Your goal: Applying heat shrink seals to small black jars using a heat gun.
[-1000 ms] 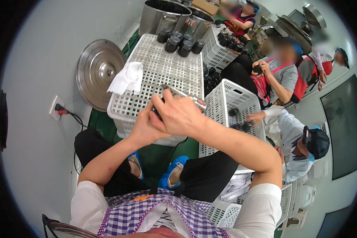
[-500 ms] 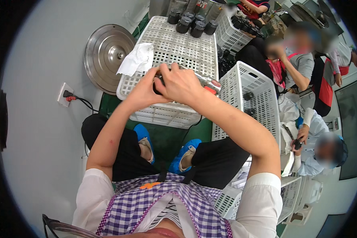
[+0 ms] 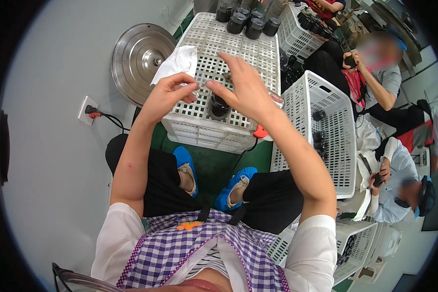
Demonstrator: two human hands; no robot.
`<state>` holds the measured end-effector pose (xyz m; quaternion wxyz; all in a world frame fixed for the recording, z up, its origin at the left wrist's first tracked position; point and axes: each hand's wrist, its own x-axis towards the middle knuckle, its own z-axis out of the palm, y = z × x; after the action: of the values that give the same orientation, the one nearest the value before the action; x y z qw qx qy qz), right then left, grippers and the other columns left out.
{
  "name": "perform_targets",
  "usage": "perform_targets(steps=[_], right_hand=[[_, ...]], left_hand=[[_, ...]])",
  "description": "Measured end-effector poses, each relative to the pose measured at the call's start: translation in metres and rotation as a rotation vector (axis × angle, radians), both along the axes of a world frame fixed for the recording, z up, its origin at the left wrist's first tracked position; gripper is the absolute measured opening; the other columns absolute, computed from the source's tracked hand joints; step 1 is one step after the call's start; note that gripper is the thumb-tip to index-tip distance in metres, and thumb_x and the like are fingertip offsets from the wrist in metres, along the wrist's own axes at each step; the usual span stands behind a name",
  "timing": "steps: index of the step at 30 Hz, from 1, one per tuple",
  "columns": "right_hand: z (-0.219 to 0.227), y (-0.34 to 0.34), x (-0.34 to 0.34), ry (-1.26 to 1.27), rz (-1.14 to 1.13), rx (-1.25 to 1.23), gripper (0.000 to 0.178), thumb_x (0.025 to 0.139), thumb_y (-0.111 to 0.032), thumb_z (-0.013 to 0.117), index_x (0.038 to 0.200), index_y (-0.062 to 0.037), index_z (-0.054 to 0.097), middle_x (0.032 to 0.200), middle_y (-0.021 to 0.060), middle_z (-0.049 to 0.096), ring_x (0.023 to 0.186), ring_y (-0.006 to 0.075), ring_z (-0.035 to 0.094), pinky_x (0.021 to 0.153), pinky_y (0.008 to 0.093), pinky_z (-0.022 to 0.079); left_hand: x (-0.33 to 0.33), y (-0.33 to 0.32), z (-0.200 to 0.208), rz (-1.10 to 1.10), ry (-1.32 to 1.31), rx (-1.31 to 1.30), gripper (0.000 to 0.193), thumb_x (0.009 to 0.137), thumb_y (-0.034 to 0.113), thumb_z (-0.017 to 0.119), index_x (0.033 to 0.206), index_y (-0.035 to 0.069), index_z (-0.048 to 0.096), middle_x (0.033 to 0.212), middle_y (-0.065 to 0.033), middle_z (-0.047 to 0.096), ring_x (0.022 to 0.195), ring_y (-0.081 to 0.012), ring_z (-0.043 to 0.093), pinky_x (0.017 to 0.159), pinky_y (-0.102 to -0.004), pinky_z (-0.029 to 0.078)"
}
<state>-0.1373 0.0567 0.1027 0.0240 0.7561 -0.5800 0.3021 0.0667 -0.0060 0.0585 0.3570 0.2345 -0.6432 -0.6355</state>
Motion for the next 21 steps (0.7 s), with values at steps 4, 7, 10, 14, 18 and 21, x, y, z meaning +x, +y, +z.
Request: perform_targets(steps=[4,7,10,14,18,21], right_hand=[[0.054,0.010,0.016,0.212,0.456,0.008,0.054,0.077,-0.030,0.072,0.121,-0.0067,0.051,0.113,0.0096,0.058,0.109,0.0287,0.052,0.096,0.0412,0.038],[0.057,0.010,0.009,0.282,0.487,0.227,0.046,0.078,-0.025,0.071,0.117,-0.0091,0.054,0.102,0.0050,0.060,0.106,0.0253,0.052,0.095,0.0389,0.037],[0.063,0.020,0.000,0.080,0.399,0.457,0.029,0.081,-0.017,0.067,0.106,-0.0089,0.055,0.080,0.0036,0.060,0.083,0.0223,0.059,0.096,0.0406,0.034],[0.048,0.019,-0.015,0.281,0.476,0.390,0.018,0.082,-0.013,0.065,0.098,-0.0080,0.058,0.081,0.0039,0.061,0.082,0.0223,0.059,0.096,0.0411,0.035],[0.025,0.018,-0.020,0.543,0.417,0.235,0.009,0.080,-0.010,0.064,0.088,-0.0075,0.059,0.082,0.0052,0.057,0.088,0.0219,0.058,0.096,0.0409,0.036],[0.011,0.018,-0.024,0.605,0.408,0.208,0.007,0.079,-0.010,0.063,0.085,-0.0084,0.059,0.082,0.0055,0.058,0.089,0.0228,0.058,0.093,0.0393,0.038]], left_hand=[[-0.010,0.020,0.014,-0.092,-0.005,-0.147,0.014,0.090,0.011,0.058,0.096,-0.001,0.060,0.078,-0.0005,0.061,0.066,-0.0061,0.054,0.060,-0.0220,0.044],[-0.006,0.020,0.021,-0.163,-0.115,-0.113,0.013,0.091,0.011,0.058,0.096,0.000,0.061,0.079,-0.0004,0.060,0.068,-0.0055,0.054,0.061,-0.0218,0.044],[-0.006,0.015,0.018,-0.170,-0.061,-0.121,0.012,0.090,0.012,0.060,0.094,0.001,0.060,0.079,-0.0009,0.058,0.072,-0.0066,0.054,0.064,-0.0222,0.044],[-0.013,0.012,0.010,-0.084,-0.187,-0.525,0.011,0.086,0.011,0.063,0.092,0.003,0.059,0.088,-0.0050,0.056,0.082,-0.0155,0.057,0.071,-0.0280,0.046],[-0.021,0.013,-0.007,0.020,-0.239,-0.845,0.011,0.083,0.010,0.064,0.091,0.004,0.059,0.099,-0.0073,0.055,0.092,-0.0233,0.055,0.077,-0.0338,0.046],[-0.028,0.015,-0.009,0.025,-0.356,-0.886,0.011,0.082,0.010,0.064,0.091,0.005,0.059,0.103,-0.0064,0.054,0.098,-0.0257,0.054,0.081,-0.0362,0.046]])
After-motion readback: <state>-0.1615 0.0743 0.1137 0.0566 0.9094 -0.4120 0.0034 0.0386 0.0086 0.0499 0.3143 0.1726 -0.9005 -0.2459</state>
